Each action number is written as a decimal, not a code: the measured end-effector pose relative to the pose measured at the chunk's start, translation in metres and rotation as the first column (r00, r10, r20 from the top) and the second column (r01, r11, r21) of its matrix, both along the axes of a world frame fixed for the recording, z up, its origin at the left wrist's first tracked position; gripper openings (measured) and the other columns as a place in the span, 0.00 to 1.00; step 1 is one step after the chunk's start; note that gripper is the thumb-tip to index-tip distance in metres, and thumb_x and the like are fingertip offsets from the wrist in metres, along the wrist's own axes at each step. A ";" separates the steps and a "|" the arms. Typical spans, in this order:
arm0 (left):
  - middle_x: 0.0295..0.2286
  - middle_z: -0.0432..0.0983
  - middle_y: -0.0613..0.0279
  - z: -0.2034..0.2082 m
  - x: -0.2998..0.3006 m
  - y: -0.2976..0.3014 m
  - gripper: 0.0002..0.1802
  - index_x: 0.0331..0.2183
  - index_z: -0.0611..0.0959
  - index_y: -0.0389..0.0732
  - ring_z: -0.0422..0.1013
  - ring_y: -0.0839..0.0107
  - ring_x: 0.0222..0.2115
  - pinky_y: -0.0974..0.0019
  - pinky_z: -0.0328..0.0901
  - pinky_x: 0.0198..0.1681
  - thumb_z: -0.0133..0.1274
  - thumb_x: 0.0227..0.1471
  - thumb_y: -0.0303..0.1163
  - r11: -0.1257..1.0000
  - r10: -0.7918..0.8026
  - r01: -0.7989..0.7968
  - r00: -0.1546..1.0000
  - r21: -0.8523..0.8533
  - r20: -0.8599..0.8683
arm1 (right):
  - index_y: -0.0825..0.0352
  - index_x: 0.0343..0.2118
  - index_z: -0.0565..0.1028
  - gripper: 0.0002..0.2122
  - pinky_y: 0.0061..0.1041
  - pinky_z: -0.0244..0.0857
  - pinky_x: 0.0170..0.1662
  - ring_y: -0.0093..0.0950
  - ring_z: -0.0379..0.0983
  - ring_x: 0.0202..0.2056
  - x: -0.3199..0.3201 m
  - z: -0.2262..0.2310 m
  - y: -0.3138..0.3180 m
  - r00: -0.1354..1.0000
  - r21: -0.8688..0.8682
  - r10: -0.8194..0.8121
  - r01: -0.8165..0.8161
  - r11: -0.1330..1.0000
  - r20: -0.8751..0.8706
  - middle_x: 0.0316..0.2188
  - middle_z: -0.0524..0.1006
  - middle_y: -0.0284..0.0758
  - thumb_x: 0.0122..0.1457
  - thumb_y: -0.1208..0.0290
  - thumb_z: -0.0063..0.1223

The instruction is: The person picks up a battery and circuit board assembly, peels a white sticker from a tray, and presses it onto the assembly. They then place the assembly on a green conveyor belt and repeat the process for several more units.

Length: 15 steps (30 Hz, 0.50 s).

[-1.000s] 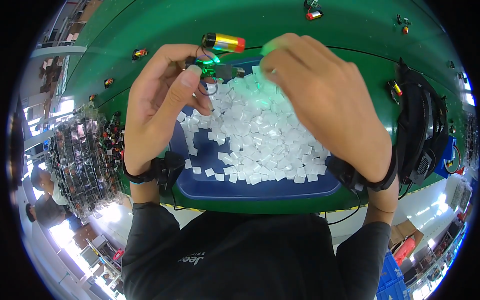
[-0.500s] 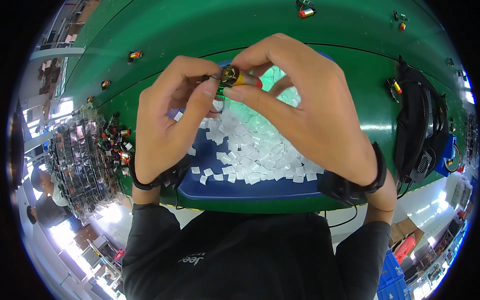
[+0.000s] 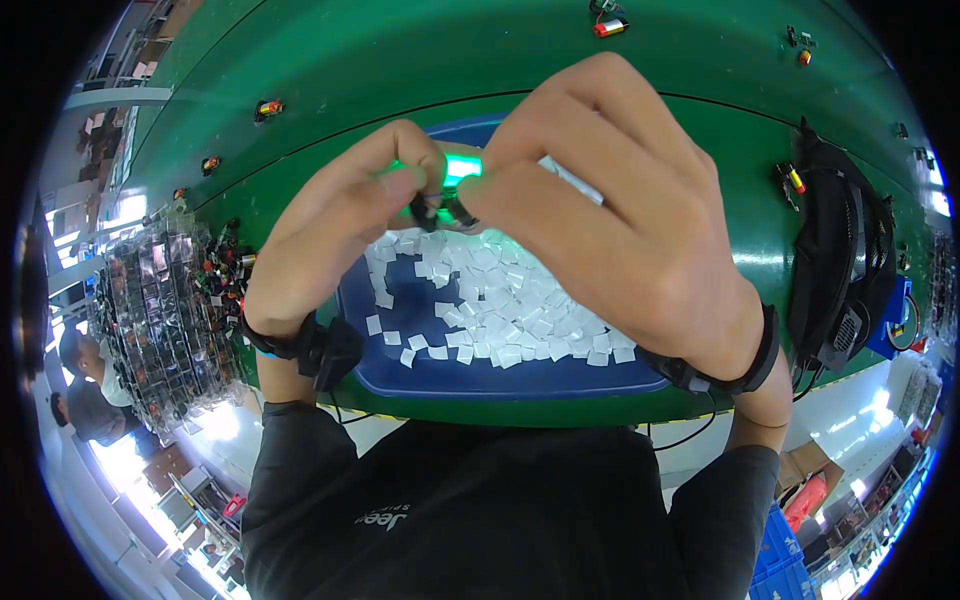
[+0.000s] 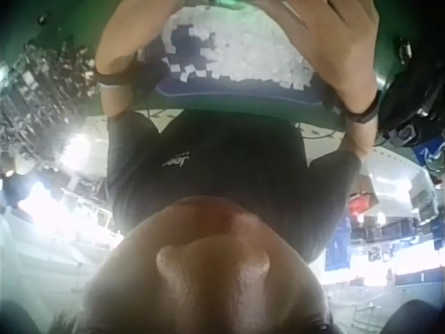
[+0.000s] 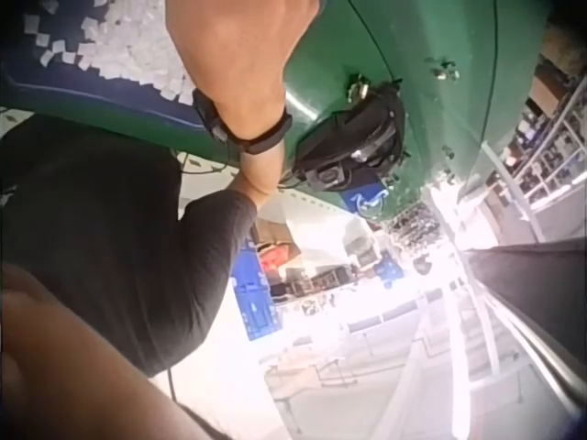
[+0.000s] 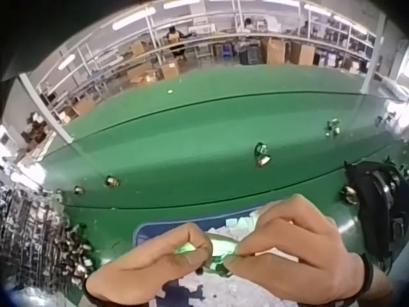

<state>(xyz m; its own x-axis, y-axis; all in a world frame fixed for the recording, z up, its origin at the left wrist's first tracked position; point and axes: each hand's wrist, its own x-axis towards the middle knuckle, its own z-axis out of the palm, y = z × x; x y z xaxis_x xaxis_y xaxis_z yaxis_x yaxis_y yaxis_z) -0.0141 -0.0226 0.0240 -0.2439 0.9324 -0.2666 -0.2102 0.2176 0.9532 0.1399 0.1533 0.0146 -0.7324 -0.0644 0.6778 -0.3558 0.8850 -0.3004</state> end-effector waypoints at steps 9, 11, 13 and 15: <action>0.43 0.72 0.60 -0.010 -0.003 0.005 0.20 0.46 0.76 0.32 0.69 0.70 0.46 0.64 0.63 0.51 0.42 0.68 0.41 0.995 0.083 -0.093 0.970 0.033 0.229 | 0.67 0.34 0.79 0.14 0.30 0.69 0.38 0.37 0.73 0.36 0.001 -0.004 -0.005 0.998 -0.018 0.053 -0.053 0.998 0.031 0.35 0.81 0.35 0.42 0.79 0.68; 0.44 0.73 0.57 -0.008 -0.001 0.007 0.21 0.48 0.76 0.31 0.72 0.68 0.44 0.64 0.66 0.49 0.41 0.68 0.40 0.990 0.125 -0.117 0.987 0.074 -0.105 | 0.66 0.36 0.79 0.14 0.29 0.69 0.38 0.37 0.73 0.36 0.002 -0.002 -0.004 0.998 -0.054 0.038 -0.035 0.998 0.054 0.36 0.81 0.35 0.43 0.79 0.68; 0.44 0.74 0.55 -0.002 -0.002 0.004 0.22 0.50 0.76 0.30 0.74 0.67 0.41 0.65 0.68 0.47 0.41 0.68 0.40 0.996 0.073 -0.067 0.992 0.060 -0.099 | 0.66 0.38 0.79 0.15 0.28 0.69 0.38 0.35 0.74 0.36 0.002 -0.001 -0.003 0.999 -0.054 0.040 -0.038 0.998 0.035 0.37 0.82 0.35 0.45 0.78 0.68; 0.43 0.75 0.52 0.005 -0.001 -0.001 0.23 0.52 0.75 0.29 0.77 0.67 0.36 0.67 0.73 0.41 0.41 0.68 0.39 0.999 -0.034 0.036 0.996 0.028 -0.084 | 0.65 0.39 0.78 0.15 0.27 0.69 0.38 0.35 0.74 0.36 0.003 0.001 -0.002 0.999 -0.054 0.042 -0.041 0.998 0.024 0.37 0.83 0.35 0.46 0.77 0.68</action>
